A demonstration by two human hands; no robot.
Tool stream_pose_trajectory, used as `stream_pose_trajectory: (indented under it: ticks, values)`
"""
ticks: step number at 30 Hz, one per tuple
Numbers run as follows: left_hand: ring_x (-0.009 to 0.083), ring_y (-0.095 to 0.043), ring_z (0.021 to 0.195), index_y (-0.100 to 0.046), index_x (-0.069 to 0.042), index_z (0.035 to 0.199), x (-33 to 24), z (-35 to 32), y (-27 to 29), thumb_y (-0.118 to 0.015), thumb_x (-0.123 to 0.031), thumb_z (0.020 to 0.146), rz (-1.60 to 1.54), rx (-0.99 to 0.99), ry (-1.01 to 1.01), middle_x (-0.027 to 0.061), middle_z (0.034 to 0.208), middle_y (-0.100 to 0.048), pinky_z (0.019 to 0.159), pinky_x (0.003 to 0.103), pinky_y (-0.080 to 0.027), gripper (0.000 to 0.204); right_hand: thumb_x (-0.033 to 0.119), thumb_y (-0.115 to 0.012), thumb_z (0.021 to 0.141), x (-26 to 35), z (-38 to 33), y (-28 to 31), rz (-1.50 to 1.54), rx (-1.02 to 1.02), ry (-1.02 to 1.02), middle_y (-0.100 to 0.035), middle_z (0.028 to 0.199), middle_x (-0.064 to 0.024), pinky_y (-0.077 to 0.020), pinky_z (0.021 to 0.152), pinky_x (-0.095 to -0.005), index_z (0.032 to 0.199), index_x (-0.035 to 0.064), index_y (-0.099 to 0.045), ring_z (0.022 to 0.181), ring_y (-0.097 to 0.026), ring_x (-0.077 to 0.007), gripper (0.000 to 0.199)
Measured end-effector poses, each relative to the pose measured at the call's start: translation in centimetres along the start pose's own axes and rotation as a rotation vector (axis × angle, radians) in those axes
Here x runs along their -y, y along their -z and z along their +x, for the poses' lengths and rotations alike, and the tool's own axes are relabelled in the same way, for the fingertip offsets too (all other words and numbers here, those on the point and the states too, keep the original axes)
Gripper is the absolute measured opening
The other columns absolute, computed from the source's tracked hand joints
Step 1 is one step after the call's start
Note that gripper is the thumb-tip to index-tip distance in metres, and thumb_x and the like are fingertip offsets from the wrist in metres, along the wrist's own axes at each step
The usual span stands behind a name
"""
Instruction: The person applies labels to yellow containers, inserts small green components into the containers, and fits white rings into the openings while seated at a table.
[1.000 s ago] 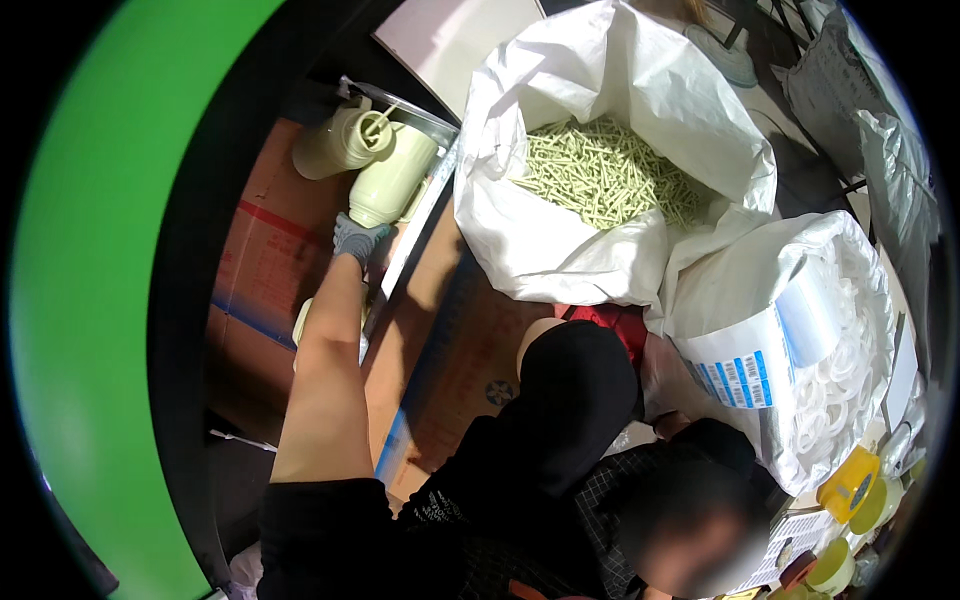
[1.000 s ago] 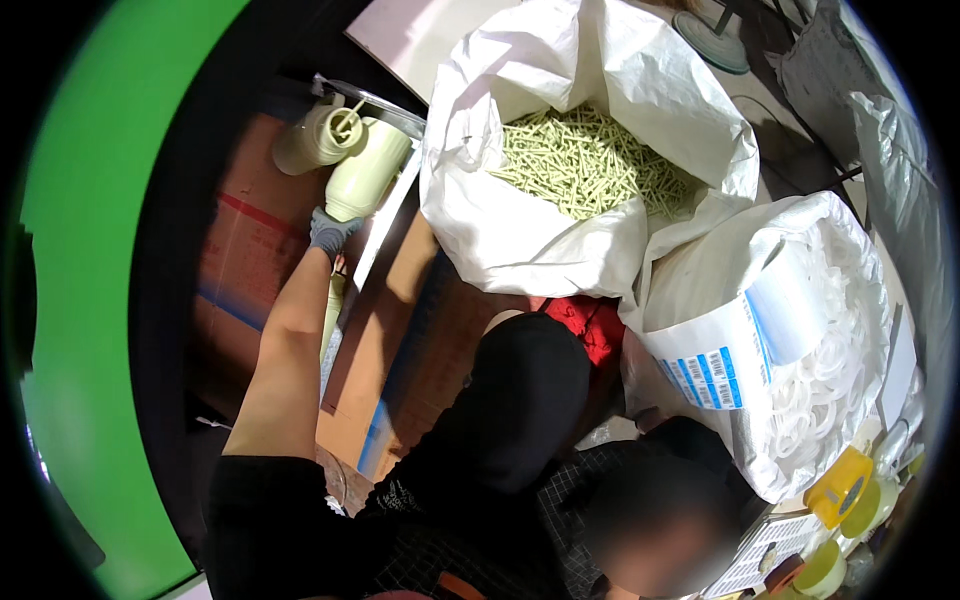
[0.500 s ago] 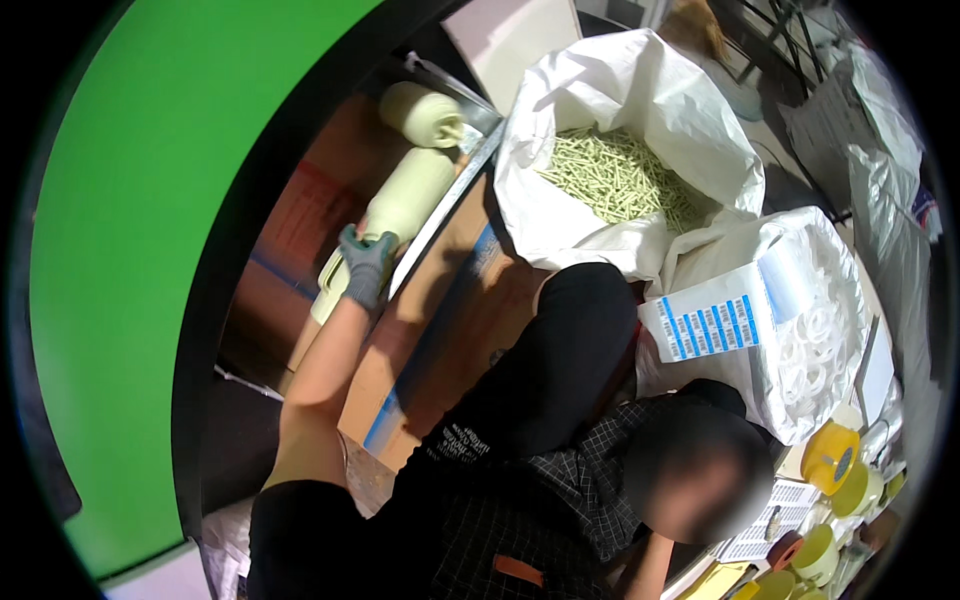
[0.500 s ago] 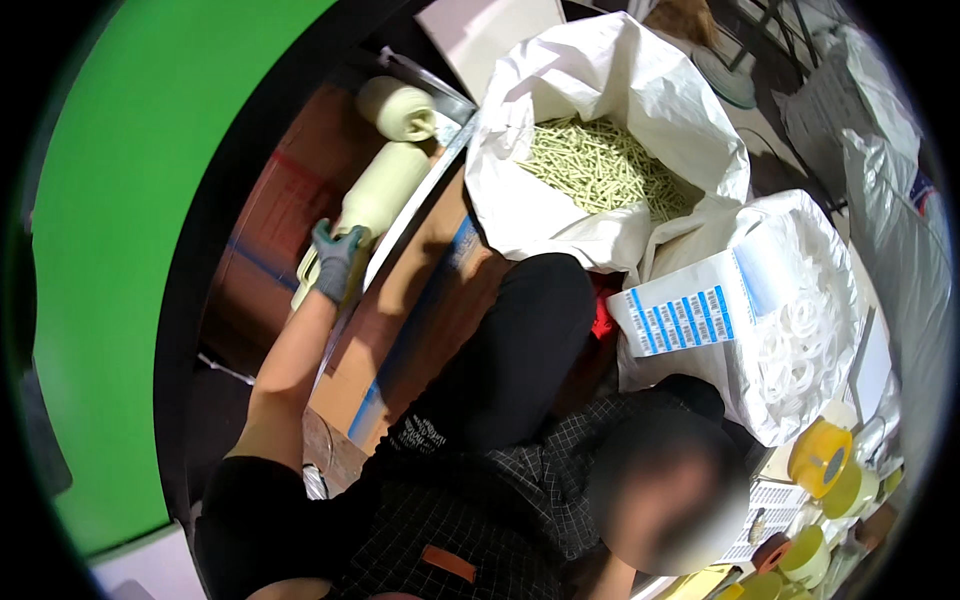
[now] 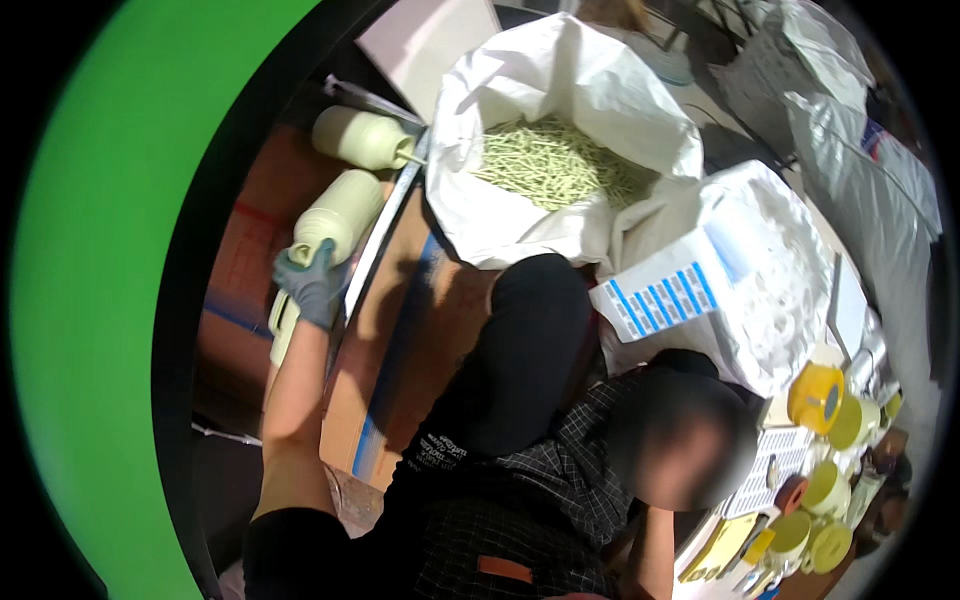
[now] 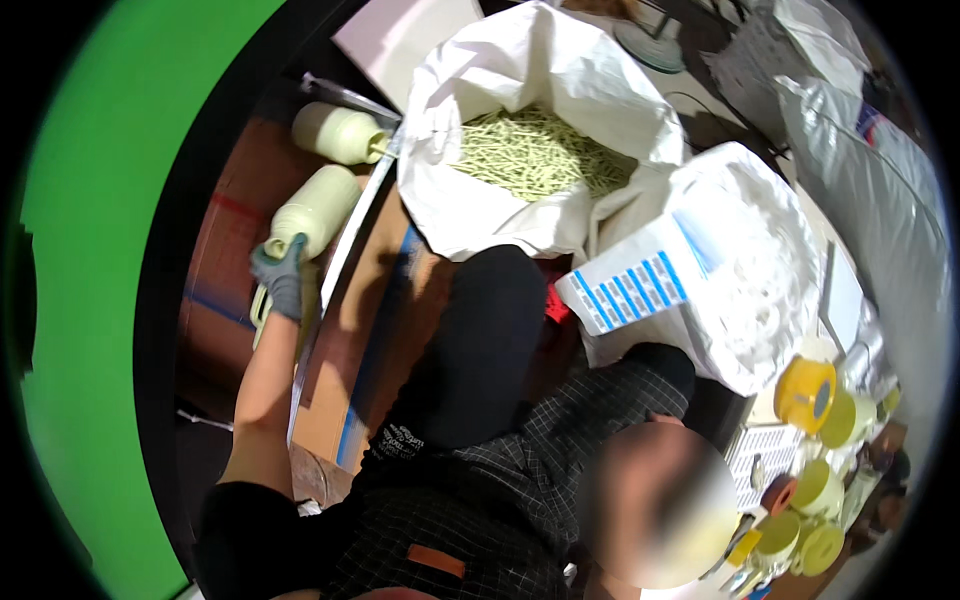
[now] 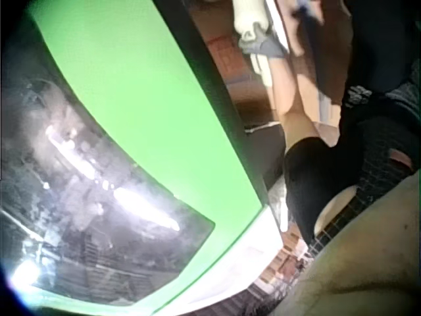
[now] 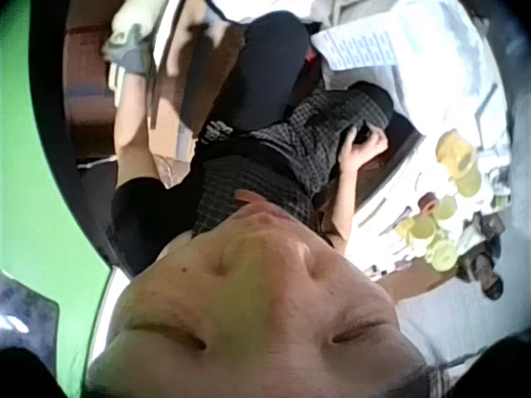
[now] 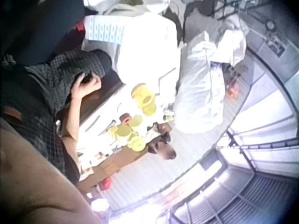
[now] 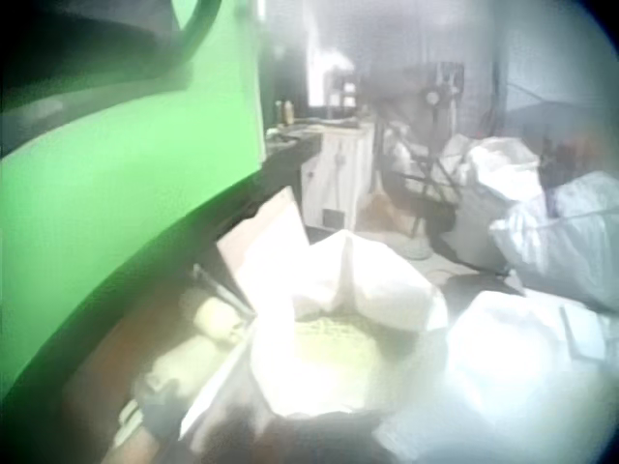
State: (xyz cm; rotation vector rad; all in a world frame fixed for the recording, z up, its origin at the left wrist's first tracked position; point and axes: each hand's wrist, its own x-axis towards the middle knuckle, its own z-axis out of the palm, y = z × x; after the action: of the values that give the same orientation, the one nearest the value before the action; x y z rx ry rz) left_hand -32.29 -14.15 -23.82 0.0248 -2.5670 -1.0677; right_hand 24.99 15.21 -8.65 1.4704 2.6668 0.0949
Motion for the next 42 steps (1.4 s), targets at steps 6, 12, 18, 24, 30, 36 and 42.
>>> stream_pose_trajectory:
  ticks: [6, 12, 18, 24, 30, 36, 42]
  values:
    - [0.0378, -0.048, 0.131, -0.065, -0.011, 0.133, -21.8, -4.5, 10.8, -0.099, -0.029, 0.067, -0.019, 0.016, -0.981, 0.013, 0.134, -0.059, 0.111, 0.053, -0.04, 0.076, 0.004, -0.081, 0.08, 6.8, 1.5, 3.5, 0.6, -0.315, 0.141, -0.064, 0.133, -0.0188, -0.0443, 0.109, -0.0487, 0.127, 0.0031, -0.064, 0.123, -0.059, -0.0396, 0.049]
    - [0.0305, -0.058, 0.121, -0.076, -0.038, 0.114, -34.0, -11.1, 15.3, -0.083, -0.028, 0.08, -0.115, 0.457, -1.815, -0.0043, 0.13, -0.062, 0.113, 0.056, -0.051, 0.036, 0.009, -0.091, 0.066, 14.9, 6.9, 12.3, 0.849, -0.429, 0.618, -0.053, 0.157, -0.0172, -0.0411, 0.118, -0.0525, 0.149, 0.0049, -0.057, 0.144, -0.051, -0.0422, 0.09]
    - [0.0364, -0.045, 0.148, -0.036, -0.011, 0.164, -32.6, -16.4, 13.3, -0.089, -0.02, 0.08, -0.795, 1.142, -1.163, 0.0149, 0.156, -0.05, 0.126, 0.053, -0.036, 0.1, 0.034, -0.102, 0.058, 10.9, 3.9, 7.3, 1.189, -0.135, 0.336, -0.062, 0.144, -0.0197, -0.0431, 0.118, -0.0525, 0.146, 0.0054, -0.057, 0.137, -0.055, -0.0439, 0.103]
    - [0.0403, -0.057, 0.134, -0.064, -0.002, 0.135, -29.7, -25.0, 12.4, -0.086, -0.038, 0.082, -0.508, 0.951, -1.265, 0.0191, 0.144, -0.058, 0.118, 0.057, -0.044, 0.068, 0.027, -0.092, 0.071, 11.3, 0.1, 5.1, 0.987, -0.277, 0.199, -0.056, 0.147, -0.0158, -0.0405, 0.112, -0.0527, 0.151, 0.0073, -0.051, 0.137, -0.05, -0.0405, 0.092]
    - [0.0302, -0.065, 0.12, -0.075, -0.004, 0.114, -29.0, -27.9, 12.6, -0.076, -0.029, 0.089, -0.389, 0.943, -1.35, 0.0121, 0.12, -0.071, 0.117, 0.058, -0.045, 0.036, 0.018, -0.086, 0.077, 10.7, -1.0, 2.7, 0.963, -0.393, 0.176, -0.052, 0.153, -0.0195, -0.0374, 0.119, -0.0562, 0.154, 0.003, -0.044, 0.142, -0.045, -0.0475, 0.088]
    - [0.0372, -0.064, 0.112, -0.07, -0.002, 0.118, -31.4, -28.9, 14.5, -0.075, -0.026, 0.084, -0.245, 1.047, -1.299, 0.0163, 0.113, -0.069, 0.113, 0.058, -0.045, 0.041, 0.017, -0.086, 0.076, 9.6, -1.2, 2.5, 1.047, -0.346, 0.194, -0.049, 0.156, -0.0187, -0.0366, 0.121, -0.0554, 0.155, 0.0032, -0.043, 0.145, -0.042, -0.0472, 0.091]
    - [0.0356, -0.064, 0.113, -0.07, -0.004, 0.115, -29.8, -28.2, 13.6, -0.076, -0.029, 0.084, -0.208, 1.102, -1.377, 0.0165, 0.115, -0.068, 0.113, 0.059, -0.044, 0.04, 0.018, -0.087, 0.074, 10.1, -1.4, 2.0, 1.031, -0.36, 0.198, -0.049, 0.156, -0.0184, -0.036, 0.121, -0.0556, 0.155, 0.0043, -0.044, 0.145, -0.041, -0.0467, 0.093]
